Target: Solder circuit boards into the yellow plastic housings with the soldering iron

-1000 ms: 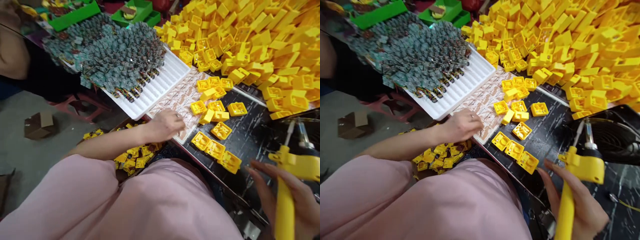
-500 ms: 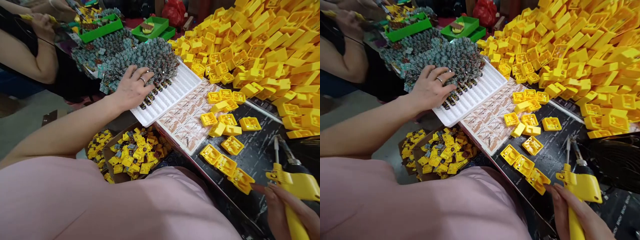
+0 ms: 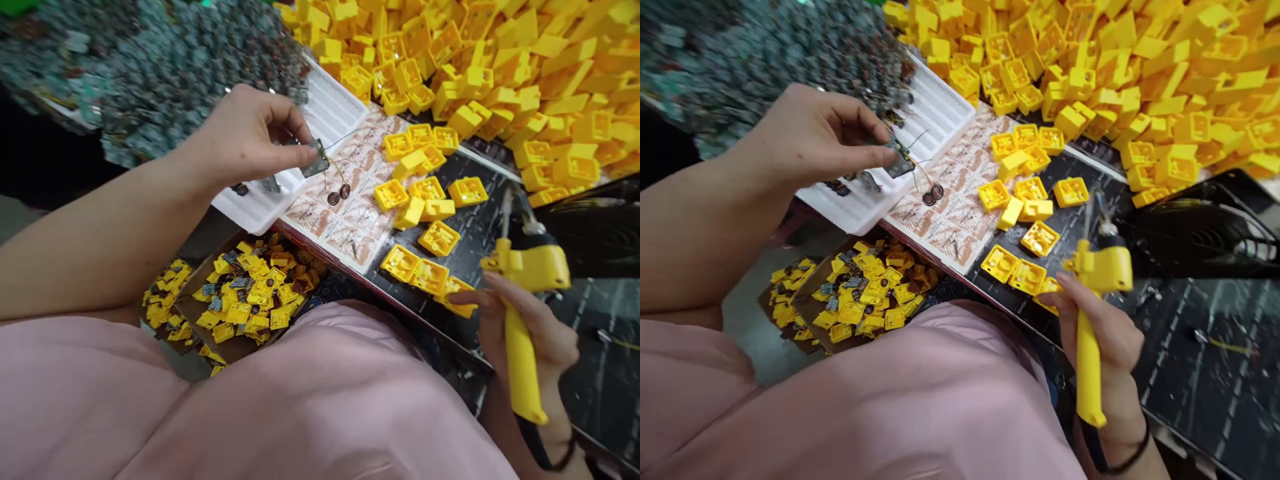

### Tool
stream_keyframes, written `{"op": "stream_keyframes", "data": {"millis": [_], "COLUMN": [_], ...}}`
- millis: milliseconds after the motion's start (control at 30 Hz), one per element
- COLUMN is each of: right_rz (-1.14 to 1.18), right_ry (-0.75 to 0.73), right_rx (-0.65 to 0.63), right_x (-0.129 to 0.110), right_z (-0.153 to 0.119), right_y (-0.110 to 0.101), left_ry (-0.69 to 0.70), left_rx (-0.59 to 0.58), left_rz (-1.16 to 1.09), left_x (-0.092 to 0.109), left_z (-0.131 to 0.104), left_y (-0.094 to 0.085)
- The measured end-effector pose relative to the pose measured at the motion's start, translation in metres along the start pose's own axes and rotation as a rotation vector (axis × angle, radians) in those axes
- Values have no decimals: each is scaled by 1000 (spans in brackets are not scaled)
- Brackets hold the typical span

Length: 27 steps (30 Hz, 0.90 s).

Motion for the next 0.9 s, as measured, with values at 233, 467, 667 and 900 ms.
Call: {"op": "stream_keyframes", "data": {"millis": [233,467,667,900], "right_rz": [112,179,234,176], "right_ry": [-30,-79,-23,13], "right_rx": [-86,-62,-85,-72], "right_x": [-26,-25,-21,-14], "right_z": [25,25,19,6], "right_y": [12,7,6,-8], "left_ry": [353,425,522,425], "left_rx": [-90,-53,-86,-112], "left_rz": [9,382,413,561], "left_x": [21,23,41,65], "left_z": [-33,-60,-56,-44], "left_y": [102,109,111,130]}}
Point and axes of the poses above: each hand's wrist, its own z-axis towards the middle knuckle, its own y-axis out of the palm, x = y × z, the point moved 6 cm from there along z, towards the middle knuckle, and after that the axes turned 7 degrees about z, right-handed, at the moved point
